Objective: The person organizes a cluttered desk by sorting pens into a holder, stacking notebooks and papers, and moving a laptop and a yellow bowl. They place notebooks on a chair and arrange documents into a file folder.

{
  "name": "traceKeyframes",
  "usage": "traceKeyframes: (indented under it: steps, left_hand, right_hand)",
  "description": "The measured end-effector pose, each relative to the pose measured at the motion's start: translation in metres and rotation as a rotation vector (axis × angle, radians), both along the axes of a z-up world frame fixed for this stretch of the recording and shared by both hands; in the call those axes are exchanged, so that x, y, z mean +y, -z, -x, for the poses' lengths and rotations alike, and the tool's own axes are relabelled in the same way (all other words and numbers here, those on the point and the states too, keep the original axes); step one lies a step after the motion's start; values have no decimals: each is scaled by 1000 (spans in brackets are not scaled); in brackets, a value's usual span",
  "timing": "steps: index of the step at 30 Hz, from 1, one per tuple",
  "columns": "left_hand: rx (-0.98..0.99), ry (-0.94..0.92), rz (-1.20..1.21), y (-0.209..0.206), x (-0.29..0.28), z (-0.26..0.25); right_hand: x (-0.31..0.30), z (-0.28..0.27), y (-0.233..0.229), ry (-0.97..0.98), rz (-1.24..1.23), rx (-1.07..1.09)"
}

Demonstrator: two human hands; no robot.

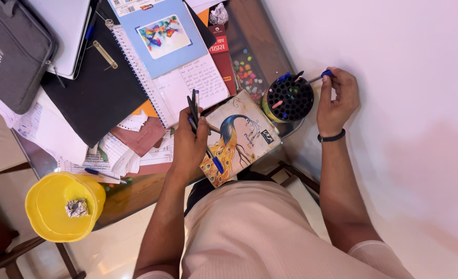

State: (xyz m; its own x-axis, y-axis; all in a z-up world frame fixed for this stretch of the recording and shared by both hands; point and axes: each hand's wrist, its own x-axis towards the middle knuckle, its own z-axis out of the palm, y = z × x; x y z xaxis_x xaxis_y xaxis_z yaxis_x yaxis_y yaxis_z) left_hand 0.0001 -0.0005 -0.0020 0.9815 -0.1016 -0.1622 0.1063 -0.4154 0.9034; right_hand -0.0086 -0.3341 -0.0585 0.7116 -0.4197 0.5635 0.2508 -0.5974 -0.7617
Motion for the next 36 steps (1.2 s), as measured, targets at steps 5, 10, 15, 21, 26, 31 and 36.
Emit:
traceKeyframes:
  steps: [5,10,15,21,26,31,36]
  left_hand:
    - [60,-16,-68,3,-2,1]
    - [-74,14,-71,11,0,4]
    - [-158,24,-39,17,1,6]
    - [-93,15,-102,8,-4,7]
    - [76,37,-50,-2,-12,7]
    - [-3,80,-9,0,-20,10]
    - [-20,117,23,1,-21,11]
  right_hand:
    - [-3,-3,17,-10,3,84]
    - [-6,-7,28,-17,136,127]
    - [-5,-8,30,-24,251,101]
    - [-1,-4,33,-6,300,106]
    - [-1,-6,37,12,247,116]
    - [-2,-4,43,4,226,110]
    - [-8,-5,47,-40,200,116]
